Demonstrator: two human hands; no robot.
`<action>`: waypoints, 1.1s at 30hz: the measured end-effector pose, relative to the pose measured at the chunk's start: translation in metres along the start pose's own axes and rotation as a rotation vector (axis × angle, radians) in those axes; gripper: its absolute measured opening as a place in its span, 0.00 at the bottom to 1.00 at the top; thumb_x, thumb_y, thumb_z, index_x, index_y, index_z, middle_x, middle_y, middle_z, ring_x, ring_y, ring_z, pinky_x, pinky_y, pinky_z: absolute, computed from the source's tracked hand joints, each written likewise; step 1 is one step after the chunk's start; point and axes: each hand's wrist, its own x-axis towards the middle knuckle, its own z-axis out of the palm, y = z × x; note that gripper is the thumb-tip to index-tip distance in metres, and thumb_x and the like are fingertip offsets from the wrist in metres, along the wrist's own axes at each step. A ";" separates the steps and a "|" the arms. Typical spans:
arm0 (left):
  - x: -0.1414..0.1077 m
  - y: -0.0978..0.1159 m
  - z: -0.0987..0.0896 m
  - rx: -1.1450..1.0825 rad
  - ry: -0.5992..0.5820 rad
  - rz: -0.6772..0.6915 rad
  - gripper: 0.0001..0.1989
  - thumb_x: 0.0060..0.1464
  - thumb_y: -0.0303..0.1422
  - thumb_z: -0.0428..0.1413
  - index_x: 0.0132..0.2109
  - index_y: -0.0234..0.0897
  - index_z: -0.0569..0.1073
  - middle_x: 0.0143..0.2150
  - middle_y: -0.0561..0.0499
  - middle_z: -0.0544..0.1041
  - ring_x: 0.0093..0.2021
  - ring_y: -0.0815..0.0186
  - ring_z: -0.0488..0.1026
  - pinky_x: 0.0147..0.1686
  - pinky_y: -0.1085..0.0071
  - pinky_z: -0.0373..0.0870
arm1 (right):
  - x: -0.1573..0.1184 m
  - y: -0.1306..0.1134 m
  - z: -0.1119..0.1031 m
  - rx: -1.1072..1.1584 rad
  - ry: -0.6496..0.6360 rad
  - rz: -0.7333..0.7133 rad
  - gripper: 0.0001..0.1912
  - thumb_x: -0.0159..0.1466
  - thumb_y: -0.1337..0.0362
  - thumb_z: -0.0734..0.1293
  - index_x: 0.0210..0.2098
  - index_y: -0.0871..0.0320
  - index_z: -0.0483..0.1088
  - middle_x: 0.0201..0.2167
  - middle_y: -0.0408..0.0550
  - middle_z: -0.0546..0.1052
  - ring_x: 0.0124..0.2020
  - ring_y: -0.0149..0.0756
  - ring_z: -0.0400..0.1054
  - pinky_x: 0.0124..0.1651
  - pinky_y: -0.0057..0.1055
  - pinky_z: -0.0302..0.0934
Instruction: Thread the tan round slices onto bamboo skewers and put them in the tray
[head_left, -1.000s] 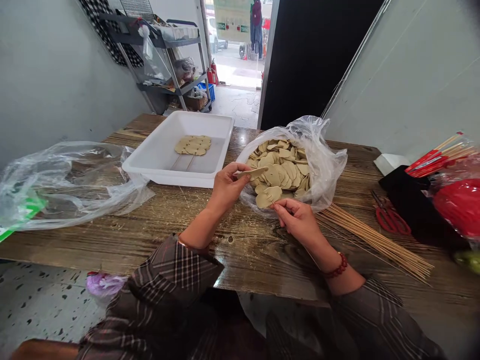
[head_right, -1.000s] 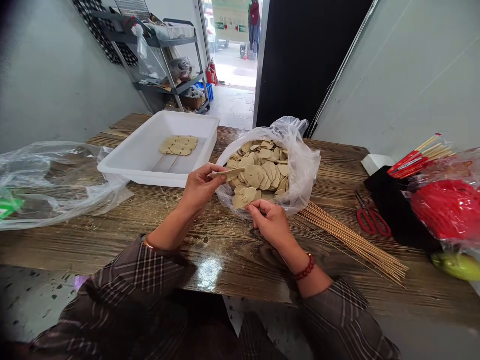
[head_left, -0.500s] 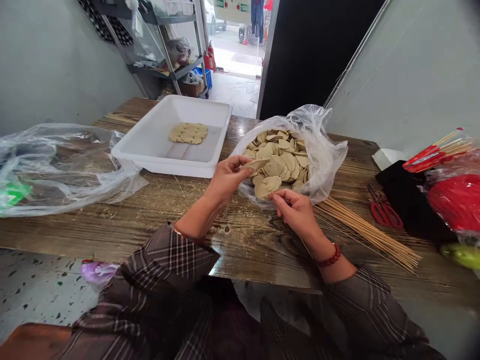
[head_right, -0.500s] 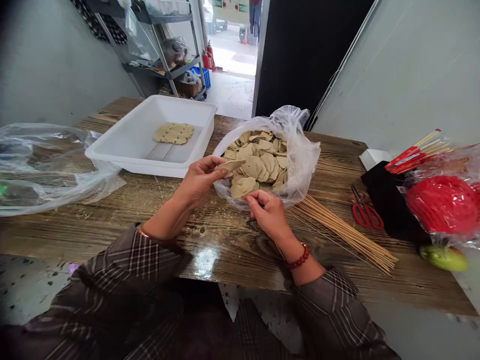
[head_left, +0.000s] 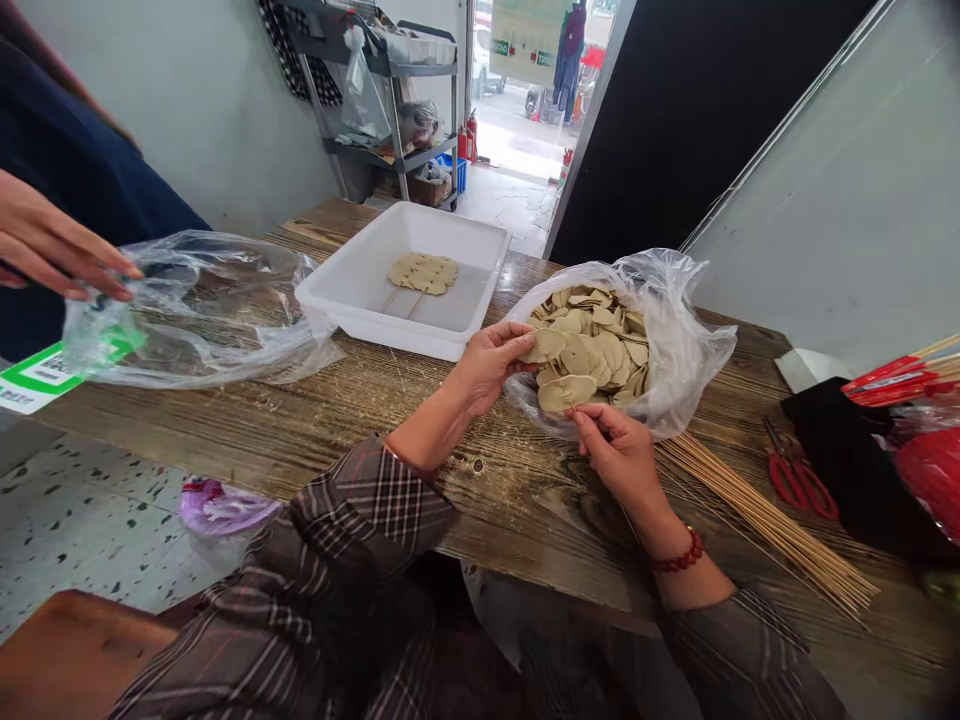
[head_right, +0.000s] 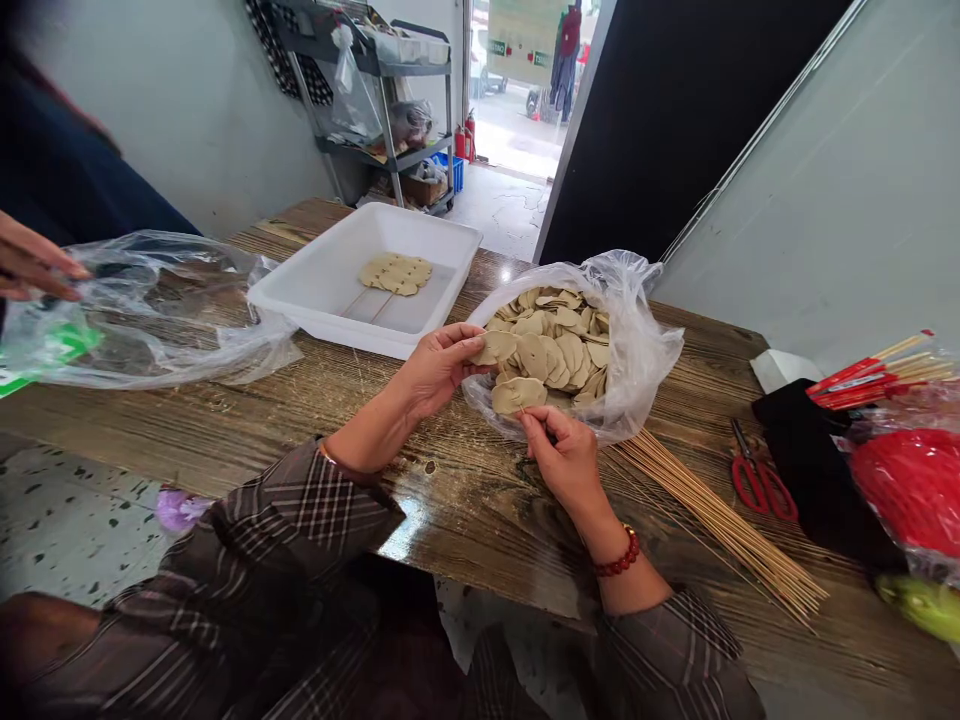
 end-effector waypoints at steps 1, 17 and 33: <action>0.000 0.000 0.000 -0.006 0.003 0.001 0.14 0.41 0.33 0.67 0.33 0.32 0.72 0.30 0.53 0.75 0.30 0.72 0.72 0.31 0.73 0.73 | 0.000 0.000 0.000 -0.009 0.005 -0.008 0.14 0.66 0.57 0.63 0.35 0.59 0.75 0.15 0.38 0.67 0.17 0.28 0.59 0.23 0.26 0.52; 0.000 -0.010 0.001 -0.072 -0.010 -0.044 0.19 0.33 0.35 0.71 0.32 0.32 0.74 0.29 0.53 0.74 0.30 0.71 0.72 0.31 0.72 0.73 | 0.000 0.005 0.002 -0.033 0.039 -0.052 0.13 0.66 0.58 0.63 0.35 0.59 0.76 0.17 0.39 0.68 0.18 0.29 0.60 0.25 0.27 0.55; -0.002 -0.011 0.006 0.182 0.047 0.141 0.14 0.40 0.35 0.66 0.33 0.33 0.75 0.26 0.54 0.74 0.26 0.73 0.67 0.28 0.75 0.65 | 0.003 -0.002 0.004 0.105 0.013 0.094 0.17 0.65 0.53 0.63 0.34 0.60 0.75 0.15 0.38 0.66 0.15 0.27 0.56 0.20 0.25 0.50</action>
